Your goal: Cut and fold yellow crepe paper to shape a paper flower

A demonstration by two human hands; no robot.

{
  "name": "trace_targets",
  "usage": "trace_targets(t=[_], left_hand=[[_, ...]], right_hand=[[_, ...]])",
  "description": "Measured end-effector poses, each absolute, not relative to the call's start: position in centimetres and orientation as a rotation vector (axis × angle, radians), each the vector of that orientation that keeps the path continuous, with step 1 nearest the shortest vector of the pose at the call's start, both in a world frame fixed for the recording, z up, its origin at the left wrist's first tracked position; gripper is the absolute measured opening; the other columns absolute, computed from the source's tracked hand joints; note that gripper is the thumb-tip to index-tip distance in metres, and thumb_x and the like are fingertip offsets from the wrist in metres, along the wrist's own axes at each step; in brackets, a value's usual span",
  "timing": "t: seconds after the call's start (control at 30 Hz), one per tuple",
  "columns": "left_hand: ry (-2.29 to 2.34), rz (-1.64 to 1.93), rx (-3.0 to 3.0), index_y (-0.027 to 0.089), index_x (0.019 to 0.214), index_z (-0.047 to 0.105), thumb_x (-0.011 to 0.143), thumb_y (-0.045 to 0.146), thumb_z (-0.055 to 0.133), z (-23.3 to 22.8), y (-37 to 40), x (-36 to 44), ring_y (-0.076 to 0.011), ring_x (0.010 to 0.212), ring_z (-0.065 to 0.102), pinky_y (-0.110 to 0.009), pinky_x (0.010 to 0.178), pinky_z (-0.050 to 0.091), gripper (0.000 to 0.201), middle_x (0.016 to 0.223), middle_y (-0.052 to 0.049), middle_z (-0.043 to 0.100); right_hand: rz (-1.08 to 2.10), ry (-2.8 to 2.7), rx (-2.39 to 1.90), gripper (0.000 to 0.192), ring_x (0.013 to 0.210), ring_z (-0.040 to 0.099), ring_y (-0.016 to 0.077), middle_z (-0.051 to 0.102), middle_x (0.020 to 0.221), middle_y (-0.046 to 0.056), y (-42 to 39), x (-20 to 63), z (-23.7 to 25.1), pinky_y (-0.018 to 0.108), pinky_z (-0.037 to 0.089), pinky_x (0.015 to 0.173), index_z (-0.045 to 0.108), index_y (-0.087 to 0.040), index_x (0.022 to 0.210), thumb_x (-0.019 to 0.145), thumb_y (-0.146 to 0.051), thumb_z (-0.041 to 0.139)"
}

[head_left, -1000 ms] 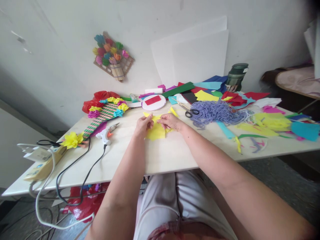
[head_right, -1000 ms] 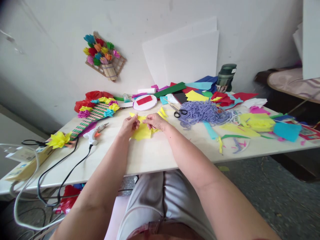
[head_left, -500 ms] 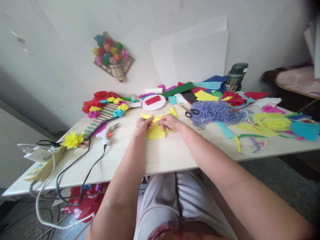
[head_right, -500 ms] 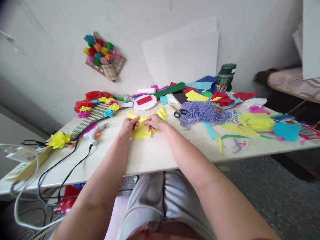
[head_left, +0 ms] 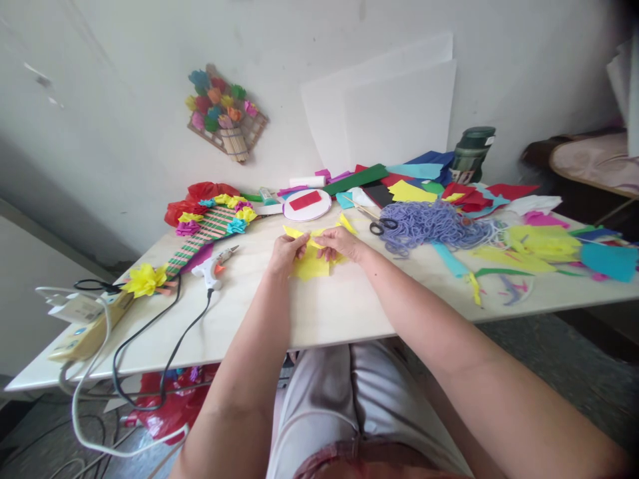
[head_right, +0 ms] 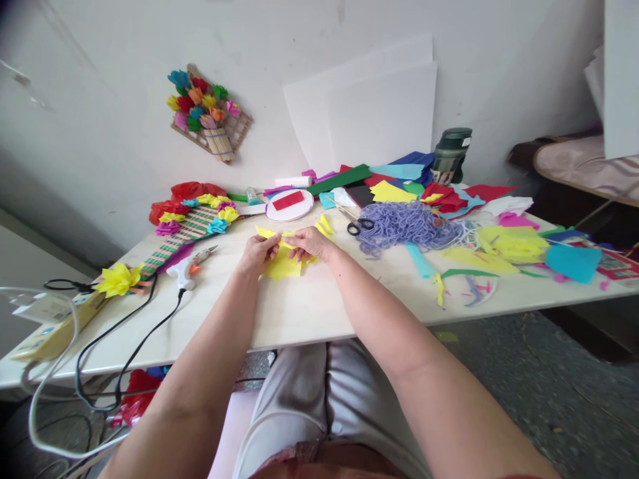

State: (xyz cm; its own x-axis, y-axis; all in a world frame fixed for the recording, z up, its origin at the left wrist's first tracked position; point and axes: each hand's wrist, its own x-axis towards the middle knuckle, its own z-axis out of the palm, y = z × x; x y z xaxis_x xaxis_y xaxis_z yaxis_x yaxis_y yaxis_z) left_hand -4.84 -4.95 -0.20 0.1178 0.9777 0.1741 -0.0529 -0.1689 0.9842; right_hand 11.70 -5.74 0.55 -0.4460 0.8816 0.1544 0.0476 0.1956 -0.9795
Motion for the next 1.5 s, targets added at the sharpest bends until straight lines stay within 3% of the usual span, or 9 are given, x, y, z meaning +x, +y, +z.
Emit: trace_targets(t=[0.3, 0.63, 0.97, 1.17, 1.37, 1.5], left_hand=[[0.949, 1.178, 1.365, 0.011, 0.052, 0.053, 0.055, 0.031, 0.070, -0.1, -5.5, -4.2, -0.0042, 0.034, 0.038, -0.019, 0.036, 0.026, 0.026, 0.044, 0.001, 0.049], [0.952, 1.259, 1.241, 0.013, 0.054, 0.048, 0.061, 0.039, 0.065, 0.0, -5.2, -4.6, -0.0035, 0.031, 0.035, -0.019, 0.033, 0.020, 0.032, 0.039, 0.002, 0.046], [0.939, 1.391, 1.110, 0.015, 0.056, 0.042, 0.060, 0.035, 0.066, 0.1, -4.8, -5.1, -0.0027, 0.029, 0.032, -0.017, 0.031, 0.017, 0.032, 0.038, 0.005, 0.045], [0.945, 1.472, 1.137, 0.015, 0.058, 0.045, 0.062, 0.037, 0.065, 0.1, -4.8, -5.1, -0.0027, 0.032, 0.035, -0.017, 0.033, 0.020, 0.030, 0.041, 0.004, 0.046], [0.851, 1.570, 1.147, 0.016, 0.082, 0.054, 0.066, 0.044, 0.060, 0.3, -4.7, -5.2, -0.0035, 0.035, 0.039, -0.016, 0.036, 0.025, 0.033, 0.045, 0.005, 0.048], [0.867, 1.471, 1.192, 0.016, 0.073, 0.051, 0.064, 0.047, 0.061, 0.2, -4.9, -4.9, -0.0039, 0.035, 0.040, -0.017, 0.035, 0.024, 0.034, 0.047, 0.004, 0.051]], right_hand=[[1.284, -1.742, -0.930, 0.019, 0.035, 0.048, 0.0053, 0.061, 0.052, 0.001, -5.7, 11.4, 0.3, 0.014, 0.032, 0.030, 0.056, -0.012, 0.064, 0.071, -0.029, 0.060], [1.275, -1.740, -0.904, 0.026, 0.033, 0.046, 0.0046, 0.059, 0.050, 0.002, -6.2, 11.4, 0.8, 0.014, 0.028, 0.029, 0.052, -0.012, 0.060, 0.069, -0.035, 0.060], [1.342, -1.714, -0.854, 0.026, 0.031, 0.044, 0.0047, 0.059, 0.047, 0.001, -5.8, 11.5, 0.5, 0.015, 0.032, 0.031, 0.052, -0.012, 0.059, 0.066, -0.034, 0.063], [1.370, -1.663, -0.893, 0.024, 0.030, 0.043, 0.0047, 0.058, 0.043, 0.000, -5.9, 11.5, 0.7, 0.014, 0.029, 0.030, 0.052, -0.012, 0.060, 0.065, -0.032, 0.064], [1.367, -1.620, -0.877, 0.023, 0.031, 0.044, 0.0047, 0.058, 0.044, -0.001, -5.7, 11.7, 0.6, 0.014, 0.027, 0.029, 0.052, -0.012, 0.062, 0.066, -0.032, 0.064], [1.354, -1.606, -0.864, 0.024, 0.032, 0.045, 0.0046, 0.058, 0.045, -0.001, -5.5, 11.7, 0.4, 0.013, 0.027, 0.029, 0.052, -0.013, 0.062, 0.067, -0.033, 0.063]])
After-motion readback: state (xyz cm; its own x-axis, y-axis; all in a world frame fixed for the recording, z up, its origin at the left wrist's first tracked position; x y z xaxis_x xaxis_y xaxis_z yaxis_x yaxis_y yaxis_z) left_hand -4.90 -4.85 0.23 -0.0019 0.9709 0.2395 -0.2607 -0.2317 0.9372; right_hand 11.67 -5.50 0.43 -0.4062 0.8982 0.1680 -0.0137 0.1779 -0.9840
